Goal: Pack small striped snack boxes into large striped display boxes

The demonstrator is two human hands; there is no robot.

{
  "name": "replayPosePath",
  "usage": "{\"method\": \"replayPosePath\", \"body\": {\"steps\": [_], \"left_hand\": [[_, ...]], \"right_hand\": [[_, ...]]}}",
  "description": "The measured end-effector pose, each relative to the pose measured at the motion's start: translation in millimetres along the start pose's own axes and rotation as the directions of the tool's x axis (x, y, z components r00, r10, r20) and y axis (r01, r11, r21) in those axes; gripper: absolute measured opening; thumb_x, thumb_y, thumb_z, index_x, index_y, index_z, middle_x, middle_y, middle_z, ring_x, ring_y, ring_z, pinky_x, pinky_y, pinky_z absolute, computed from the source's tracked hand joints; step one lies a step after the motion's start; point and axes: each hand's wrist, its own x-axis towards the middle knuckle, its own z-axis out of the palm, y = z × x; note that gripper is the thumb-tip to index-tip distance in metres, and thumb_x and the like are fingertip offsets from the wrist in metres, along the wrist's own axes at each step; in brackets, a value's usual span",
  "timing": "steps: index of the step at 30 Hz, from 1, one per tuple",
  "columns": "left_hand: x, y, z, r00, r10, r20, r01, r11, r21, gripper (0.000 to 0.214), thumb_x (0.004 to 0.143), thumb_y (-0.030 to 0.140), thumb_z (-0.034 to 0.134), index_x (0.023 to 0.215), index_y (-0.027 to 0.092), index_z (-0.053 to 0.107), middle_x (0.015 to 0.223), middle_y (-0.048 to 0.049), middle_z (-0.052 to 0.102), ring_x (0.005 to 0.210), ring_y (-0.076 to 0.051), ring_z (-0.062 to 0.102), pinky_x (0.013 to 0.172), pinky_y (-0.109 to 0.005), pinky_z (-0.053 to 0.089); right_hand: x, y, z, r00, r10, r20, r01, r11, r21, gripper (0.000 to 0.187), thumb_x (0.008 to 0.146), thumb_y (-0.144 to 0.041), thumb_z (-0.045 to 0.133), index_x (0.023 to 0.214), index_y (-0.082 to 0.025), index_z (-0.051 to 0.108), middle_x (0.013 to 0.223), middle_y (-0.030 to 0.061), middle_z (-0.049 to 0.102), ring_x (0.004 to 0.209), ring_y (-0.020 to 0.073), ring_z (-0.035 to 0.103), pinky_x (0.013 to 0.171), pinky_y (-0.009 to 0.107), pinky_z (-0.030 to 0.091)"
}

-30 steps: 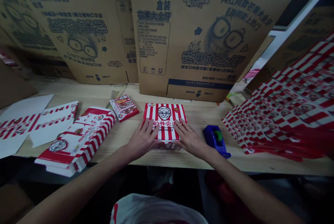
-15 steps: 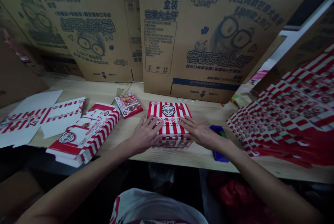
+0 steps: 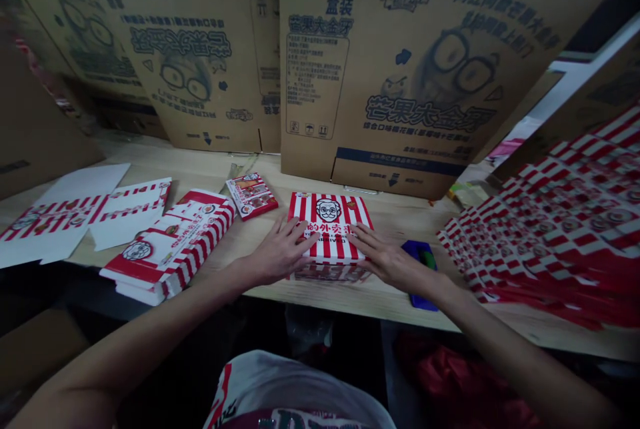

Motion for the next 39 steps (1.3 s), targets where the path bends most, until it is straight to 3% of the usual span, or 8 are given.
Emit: {"method": "replayPosePath", "body": {"steps": [4,10,16,20,23,26,34,39], "left_hand": [[2,-2,0.6,0.999,0.029,0.022,-0.029,1.000,0.011,0.048,0.096,0.036,0.046,0.142,0.025,0.042,0.141,-0.0160,0.047,0.134,-0.036,0.038,0.113,-0.062,0.018],[2,3,4.1,1.000,-0.023,0.021,0.025,0.997,-0.074,0.052,0.095,0.034,0.046,0.145,0.024,0.038,0.147,-0.0177,0.040,0.139,-0.036,0.032,0.113,-0.061,0.020],[-3,4,0.3,0.997,0.055,0.051,-0.051,0.996,-0.068,0.075,0.079,0.055,0.067,0.140,0.019,0.044,0.148,-0.0223,0.040,0.140,-0.044,0.028,0.112,-0.069,0.002],[15,28,8.6,0.996,0.090,0.025,-0.090,0.996,-0.029,0.075,0.082,0.048,0.066,0.143,0.012,0.039,0.152,-0.0246,0.035,0.143,-0.042,0.024,0.114,-0.064,0.012],[27,41,18.0,0.985,0.168,0.040,-0.171,0.979,0.110,0.061,0.091,0.033,0.056,0.144,0.011,0.038,0.151,-0.0215,0.038,0.142,-0.037,0.031,0.114,-0.057,0.022],[30,41,26.8,0.976,0.218,0.030,-0.219,0.947,0.234,0.050,0.093,0.021,0.049,0.142,0.010,0.042,0.149,-0.0189,0.043,0.138,-0.032,0.039,0.112,-0.050,0.029],[28,44,29.2,0.975,0.222,0.002,-0.210,0.918,0.337,0.046,0.093,0.019,0.046,0.139,0.009,0.048,0.145,-0.0190,0.048,0.135,-0.033,0.044,0.107,-0.050,0.036],[22,54,27.9,0.989,0.128,-0.075,-0.092,0.925,0.369,0.045,0.094,0.025,0.050,0.138,0.018,0.050,0.143,-0.0173,0.051,0.130,-0.037,0.049,0.103,-0.059,0.038]], "right_hand": [[-1,-1,-3,0.999,-0.015,-0.034,0.016,1.000,0.020,0.052,0.095,-0.033,0.051,0.145,-0.030,0.040,0.158,0.0000,0.026,0.147,0.0262,0.023,0.120,0.051,0.026],[3,2,-25,0.997,-0.066,0.027,0.067,0.997,-0.027,0.051,0.094,-0.031,0.053,0.143,-0.028,0.044,0.157,0.0017,0.028,0.145,0.0261,0.028,0.120,0.051,0.027],[-7,2,3,0.999,-0.036,0.004,0.037,0.995,-0.092,0.051,0.097,-0.031,0.047,0.148,-0.026,0.037,0.158,0.0082,0.026,0.147,0.0279,0.023,0.118,0.057,0.024],[-14,3,16,1.000,-0.014,-0.011,0.013,0.992,-0.122,0.053,0.100,-0.034,0.042,0.150,-0.035,0.026,0.158,0.0057,0.027,0.147,0.0262,0.023,0.117,0.062,0.017],[-21,6,17,0.993,-0.097,-0.072,0.088,0.988,-0.124,0.072,0.092,-0.044,0.055,0.153,-0.030,0.019,0.160,0.0098,0.022,0.148,0.0272,0.018,0.117,0.054,0.025],[-31,13,18,0.972,-0.135,-0.192,0.100,0.979,-0.180,0.091,0.084,-0.046,0.065,0.155,-0.024,0.011,0.157,0.0149,0.028,0.147,0.0285,0.023,0.117,0.052,0.029],[-44,23,34,0.958,-0.148,-0.245,0.048,0.927,-0.371,0.067,0.095,-0.031,0.053,0.153,-0.020,0.022,0.148,0.0150,0.046,0.142,0.0241,0.034,0.113,0.050,0.036],[-44,21,49,0.905,-0.291,-0.309,0.130,0.883,-0.450,0.056,0.094,-0.027,0.055,0.146,-0.014,0.038,0.141,0.0172,0.053,0.141,0.0263,0.036,0.111,0.048,0.040]]}}
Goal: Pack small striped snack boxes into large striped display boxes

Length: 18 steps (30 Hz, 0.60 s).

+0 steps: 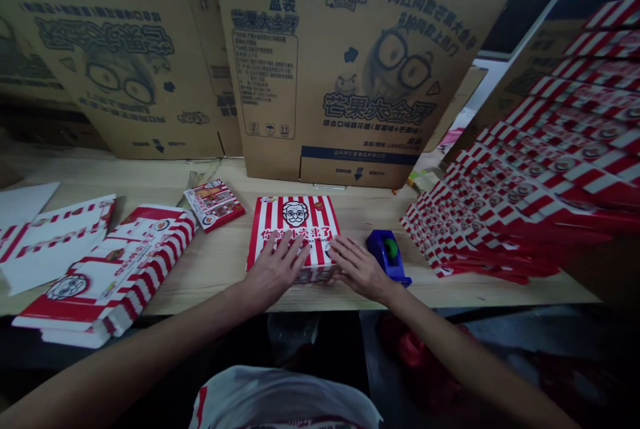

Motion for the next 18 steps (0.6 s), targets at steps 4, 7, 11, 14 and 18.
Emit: {"method": "replayPosePath", "body": {"steps": [4,7,11,14,18], "left_hand": [[-16,2,5.7,0.981,-0.129,-0.145,0.124,0.991,-0.043,0.043,0.092,0.029,0.057,0.134,0.020,0.054,0.136,-0.0193,0.057,0.126,-0.038,0.052,0.104,-0.061,0.037],[-26,2,15.3,0.936,-0.139,-0.323,0.115,0.989,-0.092,0.032,0.091,0.021,0.058,0.122,0.012,0.062,0.126,-0.0153,0.066,0.122,-0.033,0.058,0.105,-0.052,0.041],[-29,-3,29.6,0.878,-0.137,-0.458,0.082,0.987,-0.138,0.031,0.088,0.016,0.061,0.119,0.012,0.063,0.121,-0.0129,0.069,0.122,-0.030,0.058,0.098,-0.043,0.048],[-27,-15,36.5,0.877,-0.102,-0.470,0.041,0.989,-0.139,0.030,0.088,0.014,0.061,0.117,0.012,0.063,0.120,-0.0136,0.069,0.120,-0.030,0.060,0.096,-0.042,0.049],[-25,-32,39.8,0.884,-0.042,-0.465,-0.022,0.991,-0.131,0.031,0.088,0.012,0.059,0.119,0.012,0.061,0.121,-0.0153,0.068,0.119,-0.030,0.061,0.098,-0.045,0.047]], "right_hand": [[0,-10,13,0.987,0.051,-0.154,-0.052,0.999,0.001,0.044,0.094,-0.014,0.053,0.137,-0.017,0.049,0.128,0.0131,0.065,0.130,0.0234,0.052,0.108,0.048,0.043],[4,-17,19,0.968,0.102,-0.229,-0.098,0.995,0.030,0.039,0.092,-0.010,0.053,0.131,-0.018,0.055,0.123,0.0128,0.068,0.125,0.0233,0.057,0.103,0.047,0.047],[10,-21,27,0.937,0.166,-0.307,-0.148,0.986,0.079,0.037,0.091,-0.008,0.052,0.126,-0.020,0.059,0.120,0.0121,0.069,0.123,0.0246,0.057,0.096,0.047,0.052],[15,-23,35,0.913,0.226,-0.340,-0.192,0.973,0.129,0.037,0.092,-0.008,0.050,0.124,-0.022,0.061,0.118,0.0113,0.070,0.123,0.0242,0.057,0.096,0.047,0.052],[22,-28,43,0.888,0.306,-0.343,-0.265,0.951,0.161,0.032,0.093,-0.012,0.051,0.121,-0.023,0.063,0.119,0.0100,0.069,0.124,0.0227,0.056,0.098,0.047,0.051]]}}
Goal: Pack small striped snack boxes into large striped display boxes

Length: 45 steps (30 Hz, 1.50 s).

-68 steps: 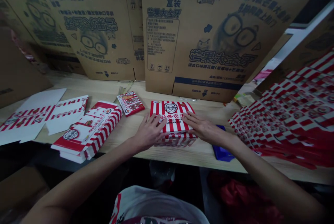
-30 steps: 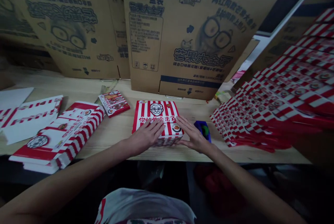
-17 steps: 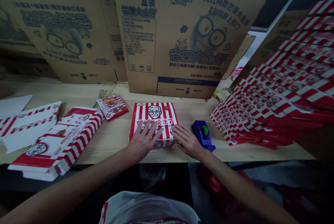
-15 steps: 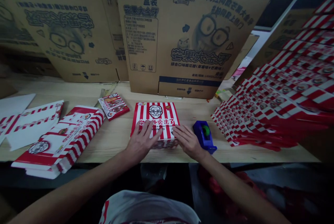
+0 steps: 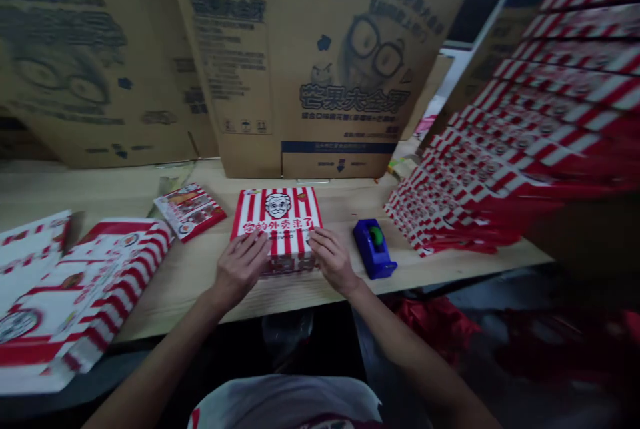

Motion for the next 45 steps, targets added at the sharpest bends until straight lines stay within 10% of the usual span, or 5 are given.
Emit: {"method": "replayPosePath", "body": {"steps": [11,17,21,32,45], "left_hand": [[7,11,10.5,0.996,-0.084,-0.012,0.085,0.990,0.114,0.032,0.090,0.025,0.060,0.121,0.019,0.063,0.113,-0.0159,0.071,0.110,-0.032,0.064,0.093,-0.046,0.046],[5,11,15.1,0.993,-0.112,-0.041,0.115,0.989,0.094,0.032,0.089,0.023,0.059,0.121,0.020,0.063,0.113,-0.0155,0.071,0.110,-0.033,0.064,0.088,-0.044,0.046],[4,12,17.4,0.987,-0.157,-0.041,0.159,0.987,0.032,0.037,0.091,0.024,0.056,0.127,0.023,0.060,0.116,-0.0164,0.069,0.113,-0.033,0.062,0.090,-0.046,0.045],[7,13,13.0,0.989,-0.149,-0.021,0.151,0.985,0.088,0.026,0.090,0.025,0.059,0.115,0.019,0.066,0.113,-0.0161,0.070,0.111,-0.032,0.063,0.089,-0.044,0.045],[7,16,12.6,0.983,-0.177,-0.049,0.178,0.984,0.009,0.035,0.089,0.024,0.059,0.124,0.018,0.062,0.114,-0.0158,0.071,0.112,-0.033,0.063,0.090,-0.045,0.045]], "right_hand": [[-7,-10,-25,0.982,0.183,-0.037,-0.185,0.980,-0.068,0.037,0.093,-0.019,0.052,0.130,-0.019,0.056,0.131,0.0149,0.060,0.127,0.0225,0.052,0.104,0.042,0.045],[-61,42,-109,0.569,0.774,-0.278,-0.795,0.604,0.053,0.036,0.082,-0.048,0.056,0.087,-0.015,0.070,0.090,0.0114,0.069,0.081,0.0225,0.062,0.068,0.036,0.053],[-81,57,-121,0.506,0.852,-0.137,-0.846,0.521,0.111,0.036,0.066,-0.051,0.067,0.056,-0.016,0.067,0.051,0.0004,0.057,0.049,0.0137,0.050,0.048,0.026,0.043],[-80,53,-102,0.360,0.919,-0.161,-0.836,0.394,0.382,0.028,0.058,-0.043,0.075,0.058,-0.016,0.068,0.057,0.0026,0.063,0.052,0.0141,0.055,0.047,0.027,0.048],[-143,31,-75,0.416,0.843,-0.342,-0.731,0.533,0.426,0.026,0.073,-0.040,0.072,0.066,-0.015,0.068,0.104,0.0110,0.066,0.096,0.0217,0.062,0.082,0.037,0.051]]}}
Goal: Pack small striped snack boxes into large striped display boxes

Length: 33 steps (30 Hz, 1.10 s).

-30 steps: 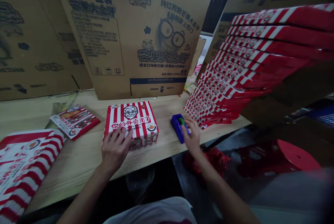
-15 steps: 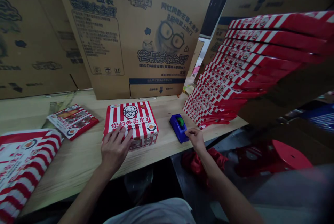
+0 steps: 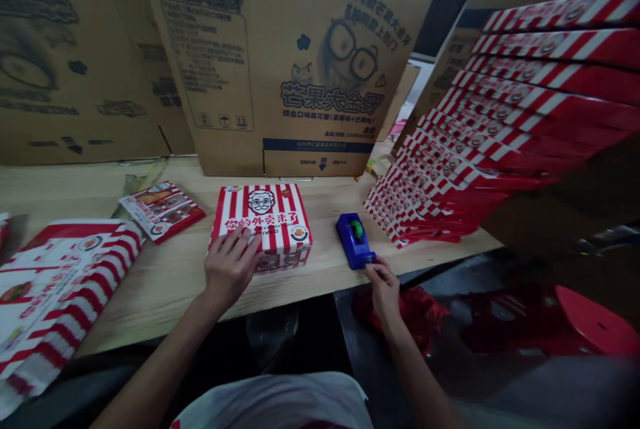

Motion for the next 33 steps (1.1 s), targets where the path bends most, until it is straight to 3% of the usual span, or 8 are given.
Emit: {"method": "replayPosePath", "body": {"steps": [5,8,10,13,17,20,27,33], "left_hand": [[0,2,0.7,1.000,-0.018,-0.005,0.018,1.000,0.008,0.033,0.090,0.023,0.057,0.122,0.015,0.062,0.113,-0.0149,0.071,0.112,-0.031,0.063,0.091,-0.044,0.046],[1,3,0.7,0.999,-0.029,0.016,0.029,0.999,0.031,0.026,0.091,0.024,0.057,0.113,0.015,0.066,0.112,-0.0135,0.072,0.110,-0.031,0.063,0.090,-0.043,0.047],[1,4,0.3,0.999,-0.033,0.027,0.032,0.999,0.038,0.024,0.091,0.024,0.056,0.110,0.015,0.068,0.113,-0.0134,0.071,0.111,-0.030,0.063,0.090,-0.043,0.047],[0,4,-0.6,0.998,-0.047,0.051,0.046,0.999,0.014,0.026,0.091,0.023,0.054,0.112,0.016,0.068,0.115,-0.0145,0.070,0.114,-0.030,0.060,0.092,-0.044,0.046],[-1,4,-1.0,0.995,-0.066,0.078,0.067,0.998,-0.017,0.030,0.092,0.019,0.049,0.116,0.018,0.067,0.116,-0.0151,0.069,0.117,-0.029,0.059,0.093,-0.046,0.046],[-2,5,0.9,0.996,-0.067,0.063,0.067,0.998,-0.006,0.029,0.092,0.018,0.048,0.114,0.016,0.068,0.115,-0.0149,0.069,0.116,-0.030,0.060,0.093,-0.046,0.047],[-2,5,-0.4,0.997,-0.060,0.047,0.060,0.998,0.017,0.024,0.090,0.017,0.050,0.106,0.013,0.069,0.115,-0.0148,0.069,0.115,-0.031,0.060,0.093,-0.045,0.047],[4,10,-0.1,0.992,-0.127,0.029,0.127,0.992,-0.018,0.027,0.089,0.035,0.059,0.103,0.014,0.068,0.110,-0.0141,0.071,0.110,-0.031,0.062,0.095,-0.049,0.044]], "right_hand": [[-4,-2,-1,0.997,-0.075,-0.031,0.073,0.996,-0.041,0.023,0.076,-0.038,0.069,0.068,-0.017,0.065,0.091,0.0082,0.063,0.090,0.0233,0.059,0.080,0.041,0.049],[-4,-37,6,0.991,-0.133,0.013,0.134,0.987,-0.090,0.019,0.082,-0.037,0.066,0.073,-0.020,0.064,0.090,0.0074,0.061,0.090,0.0236,0.057,0.081,0.040,0.048],[0,-76,24,0.961,-0.198,0.193,0.221,0.969,-0.108,0.021,0.085,-0.037,0.064,0.072,-0.020,0.063,0.086,0.0060,0.062,0.084,0.0218,0.059,0.078,0.037,0.049],[11,-143,71,0.649,-0.370,0.665,0.519,0.854,-0.032,0.022,0.092,-0.032,0.056,0.075,-0.019,0.062,0.082,0.0050,0.063,0.080,0.0185,0.060,0.073,0.030,0.048],[17,-204,141,0.120,-0.376,0.919,0.849,0.518,0.101,0.018,0.092,-0.023,0.056,0.077,-0.017,0.064,0.085,0.0063,0.062,0.080,0.0172,0.057,0.073,0.028,0.046],[10,-214,177,-0.064,-0.223,0.973,0.964,0.239,0.118,0.015,0.089,-0.020,0.059,0.078,-0.014,0.068,0.086,0.0094,0.064,0.082,0.0198,0.058,0.075,0.031,0.045],[0,-214,201,-0.111,-0.139,0.984,0.993,-0.049,0.105,0.020,0.088,-0.015,0.054,0.085,-0.011,0.074,0.089,0.0188,0.070,0.093,0.0311,0.061,0.081,0.042,0.046],[13,-231,212,-0.040,0.065,0.997,0.992,0.124,0.032,0.015,0.083,-0.016,0.061,0.088,-0.012,0.074,0.089,0.0158,0.073,0.088,0.0272,0.066,0.073,0.033,0.046]]}}
